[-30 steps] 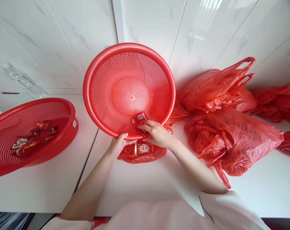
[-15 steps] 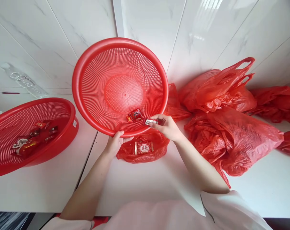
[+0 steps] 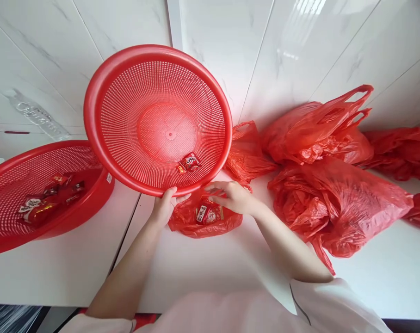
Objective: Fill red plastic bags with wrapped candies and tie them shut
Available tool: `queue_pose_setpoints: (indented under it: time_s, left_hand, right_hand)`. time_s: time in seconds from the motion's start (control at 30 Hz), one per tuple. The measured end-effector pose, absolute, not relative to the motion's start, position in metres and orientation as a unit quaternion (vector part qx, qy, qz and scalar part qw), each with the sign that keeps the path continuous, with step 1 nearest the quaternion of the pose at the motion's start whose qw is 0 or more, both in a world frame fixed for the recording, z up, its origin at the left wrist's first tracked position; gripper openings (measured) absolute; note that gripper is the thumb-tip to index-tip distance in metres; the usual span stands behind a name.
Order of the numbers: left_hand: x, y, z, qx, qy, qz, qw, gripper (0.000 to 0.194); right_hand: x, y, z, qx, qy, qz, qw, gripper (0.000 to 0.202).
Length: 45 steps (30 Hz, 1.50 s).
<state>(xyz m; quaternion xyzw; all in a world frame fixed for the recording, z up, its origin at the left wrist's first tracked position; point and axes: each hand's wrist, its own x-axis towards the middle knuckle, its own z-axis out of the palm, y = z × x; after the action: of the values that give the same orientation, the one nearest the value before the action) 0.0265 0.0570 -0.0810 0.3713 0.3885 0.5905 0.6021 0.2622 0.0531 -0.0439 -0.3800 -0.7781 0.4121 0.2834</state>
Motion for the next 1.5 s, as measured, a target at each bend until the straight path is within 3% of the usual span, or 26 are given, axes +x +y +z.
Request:
queue_pose_setpoints:
  time_s: [0.1, 0.2, 0.3, 0.37, 0.47, 0.7, 0.87, 0.97, 1.03, 1.23, 1.5]
  left_hand:
    - [0.032, 0.051, -0.084, 0.388, 0.397, 0.564, 0.611, 0.055]
    - [0.038, 0.042, -0.087, 0.414, 0.421, 0.514, 0.623, 0.054]
    - [0.044, 0.035, -0.091, 0.429, 0.440, 0.474, 0.631, 0.051]
    - [0.046, 0.033, -0.093, 0.431, 0.449, 0.464, 0.630, 0.047]
    - [0.045, 0.034, -0.092, 0.429, 0.447, 0.469, 0.630, 0.045]
    - [0.038, 0.043, -0.089, 0.407, 0.413, 0.516, 0.630, 0.050]
    - [0.036, 0.047, -0.090, 0.393, 0.393, 0.534, 0.637, 0.054]
    - [0.035, 0.048, -0.089, 0.382, 0.387, 0.537, 0.644, 0.055]
    - [0.034, 0.049, -0.088, 0.380, 0.383, 0.540, 0.647, 0.056]
    - [0.031, 0.051, -0.086, 0.378, 0.377, 0.550, 0.643, 0.058]
    - [0.031, 0.052, -0.086, 0.370, 0.376, 0.561, 0.638, 0.058]
  right_hand:
    - [0.256, 0.051, -0.045, -0.423, -0.816, 0.237, 0.314, 0.023]
    - [0.254, 0.053, -0.053, -0.447, -0.847, 0.113, 0.264, 0.030]
    - [0.254, 0.056, -0.061, -0.465, -0.859, 0.071, 0.202, 0.046]
    - [0.256, 0.056, -0.062, -0.460, -0.865, 0.086, 0.184, 0.051]
    - [0.257, 0.055, -0.058, -0.420, -0.879, 0.126, 0.187, 0.044]
    - [0.252, 0.057, -0.061, -0.363, -0.868, 0.217, 0.261, 0.031]
    - [0.254, 0.061, -0.064, -0.426, -0.676, 0.453, 0.394, 0.027]
    - [0.258, 0.062, -0.059, -0.381, -0.539, 0.636, 0.400, 0.030]
    - [0.260, 0.062, -0.055, -0.367, -0.490, 0.690, 0.387, 0.033]
    - [0.261, 0.062, -0.054, -0.345, -0.482, 0.700, 0.398, 0.042]
    - [0.270, 0.060, -0.045, -0.353, -0.679, 0.537, 0.354, 0.035]
